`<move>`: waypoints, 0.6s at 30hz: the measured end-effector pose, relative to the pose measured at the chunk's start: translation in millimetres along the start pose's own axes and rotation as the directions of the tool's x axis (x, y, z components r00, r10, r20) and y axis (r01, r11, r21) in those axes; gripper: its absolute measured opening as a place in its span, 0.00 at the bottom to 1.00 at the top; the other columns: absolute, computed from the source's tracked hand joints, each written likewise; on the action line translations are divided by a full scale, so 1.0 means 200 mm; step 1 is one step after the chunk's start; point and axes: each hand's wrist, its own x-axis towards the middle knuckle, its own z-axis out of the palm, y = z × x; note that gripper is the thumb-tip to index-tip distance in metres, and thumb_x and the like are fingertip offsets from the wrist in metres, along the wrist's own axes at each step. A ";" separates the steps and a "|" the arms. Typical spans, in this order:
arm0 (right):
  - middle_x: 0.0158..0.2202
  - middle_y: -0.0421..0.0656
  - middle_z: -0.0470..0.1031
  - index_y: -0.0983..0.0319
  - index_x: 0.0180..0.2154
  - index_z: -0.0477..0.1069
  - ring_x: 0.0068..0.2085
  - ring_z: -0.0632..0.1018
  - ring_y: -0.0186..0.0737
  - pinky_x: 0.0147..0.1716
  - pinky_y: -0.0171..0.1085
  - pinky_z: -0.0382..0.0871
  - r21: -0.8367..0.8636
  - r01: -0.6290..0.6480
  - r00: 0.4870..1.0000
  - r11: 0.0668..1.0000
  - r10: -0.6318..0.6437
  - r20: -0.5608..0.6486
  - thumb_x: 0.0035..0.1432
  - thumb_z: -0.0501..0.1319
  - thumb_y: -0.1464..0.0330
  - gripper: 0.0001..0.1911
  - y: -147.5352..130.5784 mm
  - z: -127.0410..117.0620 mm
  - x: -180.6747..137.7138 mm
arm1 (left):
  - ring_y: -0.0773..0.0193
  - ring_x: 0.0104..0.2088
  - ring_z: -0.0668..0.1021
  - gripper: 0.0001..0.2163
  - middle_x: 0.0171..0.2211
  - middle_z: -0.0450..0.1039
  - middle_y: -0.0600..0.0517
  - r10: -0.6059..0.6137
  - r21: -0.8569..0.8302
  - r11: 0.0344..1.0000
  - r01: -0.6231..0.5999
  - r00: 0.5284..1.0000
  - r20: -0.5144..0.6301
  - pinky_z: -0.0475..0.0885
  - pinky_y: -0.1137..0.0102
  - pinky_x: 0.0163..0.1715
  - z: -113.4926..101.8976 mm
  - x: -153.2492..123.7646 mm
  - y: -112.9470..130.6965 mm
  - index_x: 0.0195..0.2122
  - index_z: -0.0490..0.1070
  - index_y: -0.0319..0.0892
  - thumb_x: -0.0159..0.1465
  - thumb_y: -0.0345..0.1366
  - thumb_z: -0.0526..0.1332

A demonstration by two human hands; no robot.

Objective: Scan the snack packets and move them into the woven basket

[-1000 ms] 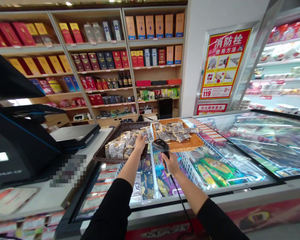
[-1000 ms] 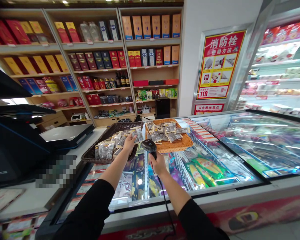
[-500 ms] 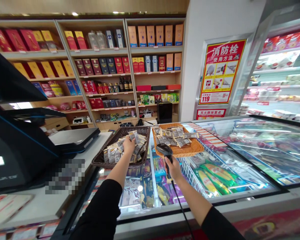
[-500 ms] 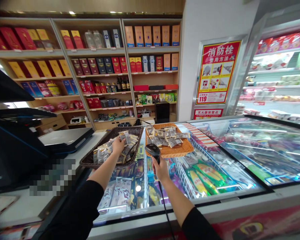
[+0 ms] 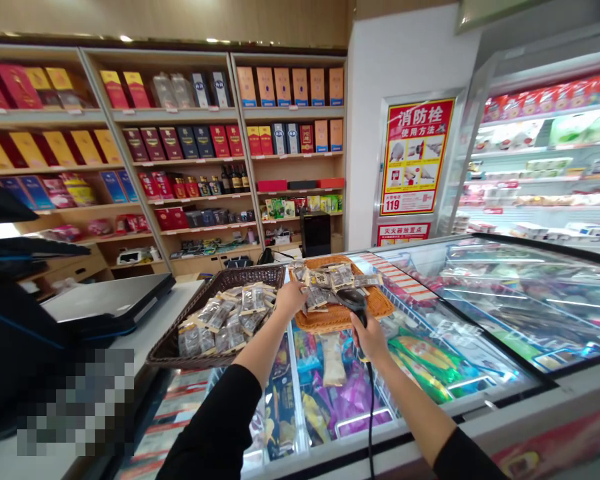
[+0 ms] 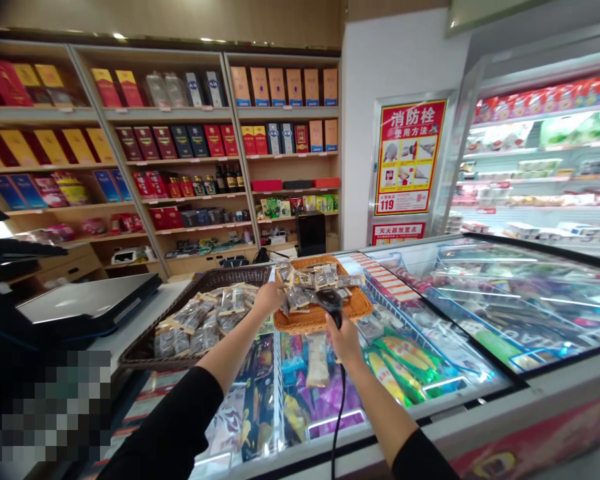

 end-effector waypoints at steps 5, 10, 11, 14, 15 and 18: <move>0.14 0.35 0.64 0.58 0.27 0.62 0.13 0.67 0.37 0.12 0.34 0.59 0.113 -0.020 0.999 0.993 0.025 -0.042 0.55 0.57 0.45 0.23 0.06 -0.01 -0.03 | 0.34 0.54 0.70 0.13 0.42 0.76 0.31 -0.182 0.071 0.981 0.180 0.983 0.017 0.61 0.47 0.50 0.25 0.10 0.15 0.37 0.77 0.38 0.55 0.41 0.64; 0.14 0.34 0.63 0.57 0.27 0.61 0.13 0.66 0.36 0.13 0.33 0.60 0.104 -0.026 0.998 0.994 0.031 -0.047 0.57 0.57 0.48 0.20 0.07 0.01 -0.04 | 0.27 0.61 0.58 0.19 0.47 0.73 0.28 -0.276 -0.037 0.961 0.275 0.959 -0.066 0.51 0.40 0.53 0.39 0.17 0.19 0.46 0.73 0.36 0.52 0.36 0.65; 0.14 0.34 0.63 0.57 0.27 0.61 0.13 0.67 0.36 0.13 0.33 0.60 0.096 -0.029 0.998 0.995 0.033 -0.044 0.57 0.57 0.49 0.20 0.07 0.01 -0.04 | 0.26 0.61 0.57 0.22 0.48 0.72 0.27 -0.283 -0.064 0.958 0.279 0.957 -0.068 0.50 0.40 0.54 0.41 0.18 0.19 0.48 0.72 0.35 0.52 0.36 0.65; 0.14 0.33 0.63 0.58 0.29 0.62 0.13 0.66 0.36 0.13 0.33 0.59 0.077 -0.038 0.998 0.996 0.041 -0.039 0.58 0.57 0.50 0.18 0.06 0.01 -0.04 | 0.27 0.60 0.59 0.28 0.49 0.71 0.26 -0.295 -0.057 0.955 0.292 0.954 -0.058 0.51 0.42 0.54 0.41 0.20 0.17 0.50 0.70 0.33 0.48 0.37 0.70; 0.14 0.33 0.63 0.58 0.29 0.63 0.13 0.67 0.36 0.13 0.33 0.59 0.074 -0.041 0.998 0.996 0.044 -0.036 0.58 0.56 0.50 0.18 0.06 0.01 -0.04 | 0.27 0.59 0.60 0.29 0.49 0.71 0.26 -0.290 -0.021 0.957 0.289 0.956 -0.051 0.52 0.43 0.54 0.40 0.20 0.17 0.49 0.71 0.34 0.45 0.39 0.72; 0.14 0.33 0.63 0.58 0.30 0.63 0.14 0.67 0.36 0.14 0.33 0.59 0.065 -0.044 0.999 0.997 0.046 -0.028 0.59 0.56 0.51 0.18 0.06 0.01 -0.04 | 0.29 0.59 0.62 0.30 0.49 0.72 0.28 -0.251 0.149 0.958 0.246 0.968 0.009 0.52 0.45 0.55 0.38 0.18 0.16 0.45 0.74 0.36 0.42 0.46 0.74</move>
